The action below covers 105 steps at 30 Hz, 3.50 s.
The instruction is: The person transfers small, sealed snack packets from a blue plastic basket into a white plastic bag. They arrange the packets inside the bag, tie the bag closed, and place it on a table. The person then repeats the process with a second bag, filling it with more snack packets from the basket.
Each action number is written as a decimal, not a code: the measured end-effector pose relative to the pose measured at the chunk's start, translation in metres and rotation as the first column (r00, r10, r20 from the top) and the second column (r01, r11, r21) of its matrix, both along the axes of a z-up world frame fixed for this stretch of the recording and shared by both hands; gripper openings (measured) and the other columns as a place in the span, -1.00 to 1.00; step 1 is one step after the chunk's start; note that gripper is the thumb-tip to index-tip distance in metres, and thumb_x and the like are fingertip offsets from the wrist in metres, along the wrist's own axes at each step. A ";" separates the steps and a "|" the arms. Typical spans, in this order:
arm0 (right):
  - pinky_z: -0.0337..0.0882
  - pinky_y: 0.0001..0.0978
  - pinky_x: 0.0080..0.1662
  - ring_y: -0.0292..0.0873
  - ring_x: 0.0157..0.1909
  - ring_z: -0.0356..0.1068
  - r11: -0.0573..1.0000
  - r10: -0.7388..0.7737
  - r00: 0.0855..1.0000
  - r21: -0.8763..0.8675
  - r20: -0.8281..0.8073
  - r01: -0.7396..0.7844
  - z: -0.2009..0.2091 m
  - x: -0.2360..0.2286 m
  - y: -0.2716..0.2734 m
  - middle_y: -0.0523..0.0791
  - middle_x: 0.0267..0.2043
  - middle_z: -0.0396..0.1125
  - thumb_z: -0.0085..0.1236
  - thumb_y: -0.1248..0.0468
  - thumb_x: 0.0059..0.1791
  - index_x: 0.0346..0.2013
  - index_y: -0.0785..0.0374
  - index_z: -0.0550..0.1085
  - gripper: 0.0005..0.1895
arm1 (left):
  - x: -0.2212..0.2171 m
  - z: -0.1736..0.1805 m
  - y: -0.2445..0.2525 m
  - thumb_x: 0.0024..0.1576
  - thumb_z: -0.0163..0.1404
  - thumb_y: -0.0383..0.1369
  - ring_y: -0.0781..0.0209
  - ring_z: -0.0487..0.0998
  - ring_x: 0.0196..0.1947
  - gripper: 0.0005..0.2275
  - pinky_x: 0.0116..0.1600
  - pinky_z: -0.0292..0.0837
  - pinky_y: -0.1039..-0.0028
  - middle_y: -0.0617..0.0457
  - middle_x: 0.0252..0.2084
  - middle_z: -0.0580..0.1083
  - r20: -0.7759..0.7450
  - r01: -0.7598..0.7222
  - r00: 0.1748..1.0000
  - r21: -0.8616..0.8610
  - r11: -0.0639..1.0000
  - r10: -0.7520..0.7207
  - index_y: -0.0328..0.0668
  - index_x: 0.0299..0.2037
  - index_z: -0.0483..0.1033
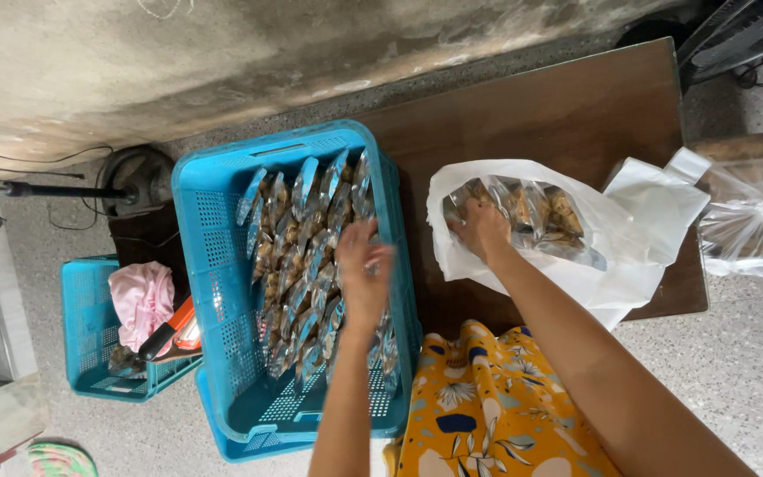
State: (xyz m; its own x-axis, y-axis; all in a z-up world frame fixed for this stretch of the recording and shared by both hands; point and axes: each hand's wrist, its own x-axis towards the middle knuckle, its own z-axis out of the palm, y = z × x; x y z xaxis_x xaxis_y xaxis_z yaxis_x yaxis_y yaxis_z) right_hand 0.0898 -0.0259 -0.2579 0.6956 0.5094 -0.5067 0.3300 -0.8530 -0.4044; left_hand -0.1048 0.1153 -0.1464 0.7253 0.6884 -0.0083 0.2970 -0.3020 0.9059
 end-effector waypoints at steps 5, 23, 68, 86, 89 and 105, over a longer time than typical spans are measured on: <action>0.49 -0.01 0.01 0.09 -0.08 0.53 0.999 0.046 0.982 0.020 -0.186 -0.043 0.006 0.012 -0.042 0.08 -0.12 0.49 0.13 -0.07 0.06 -0.02 0.27 0.43 -0.54 | -0.083 -0.069 0.052 0.13 0.10 -0.25 -0.20 0.57 -0.13 -0.60 0.00 0.50 0.01 -0.24 0.11 0.42 -0.603 0.005 0.791 0.173 0.985 0.101 -0.12 0.16 0.41; 0.51 -0.30 0.04 -0.13 -0.01 0.49 0.901 0.091 0.966 0.433 -0.241 0.023 0.103 0.039 -0.166 -0.14 0.11 0.46 0.06 0.24 0.04 0.18 0.08 0.45 -0.61 | -0.125 0.078 0.004 0.31 -0.05 -0.52 -0.02 0.69 -0.25 -0.82 -0.34 0.66 0.36 -0.21 -0.10 0.61 -0.244 -0.184 0.900 0.538 0.823 0.361 -0.34 0.05 0.56; 0.56 -0.01 -0.33 0.16 -0.08 0.48 0.998 0.058 0.961 -0.044 0.271 -0.048 -0.109 -0.042 -0.143 0.11 -0.12 0.40 -0.01 0.35 -0.07 -0.15 0.16 0.51 -0.77 | 0.028 -0.093 -0.157 0.30 -0.10 -0.33 0.05 0.53 0.11 -0.78 0.24 0.21 0.10 0.03 0.03 0.60 -0.892 0.918 0.093 -0.095 0.385 -0.442 0.03 0.00 0.63; 0.51 0.03 0.02 0.17 -0.02 0.54 0.959 -0.022 0.997 -0.281 0.074 0.042 -0.014 -0.019 -0.125 0.13 -0.09 0.52 -0.05 0.00 0.16 -0.14 0.29 0.59 -0.57 | 0.031 -0.024 -0.074 -0.12 0.03 -0.74 -0.29 0.25 0.21 -0.14 0.15 0.58 0.33 -0.23 0.59 -0.24 -0.532 0.474 0.814 0.377 0.796 -0.233 -0.03 0.50 0.15; 0.49 0.06 -0.04 0.13 -0.01 0.49 0.948 -0.001 0.999 -0.318 0.041 0.014 0.013 -0.015 -0.124 0.10 -0.09 0.46 0.10 -0.20 0.00 -0.06 0.32 0.50 -0.39 | -0.006 0.008 -0.037 0.00 0.20 -0.59 -0.25 0.23 0.30 -0.27 0.05 0.56 0.18 -0.31 0.50 -0.14 -0.103 0.226 0.973 0.224 0.948 -0.207 -0.18 0.44 0.19; 0.55 -0.08 -0.14 0.14 -0.28 0.54 0.941 0.213 0.709 -0.055 -0.672 -0.335 0.032 -0.074 -0.132 0.06 -0.25 0.50 -0.08 -0.07 0.11 0.24 0.12 0.35 -0.50 | -0.167 -0.136 -0.016 0.32 -0.21 -0.35 -0.20 0.58 -0.10 -0.81 -0.17 0.61 0.15 -0.29 -0.08 0.52 -0.849 0.192 0.473 0.358 0.914 0.234 -0.21 -0.02 0.44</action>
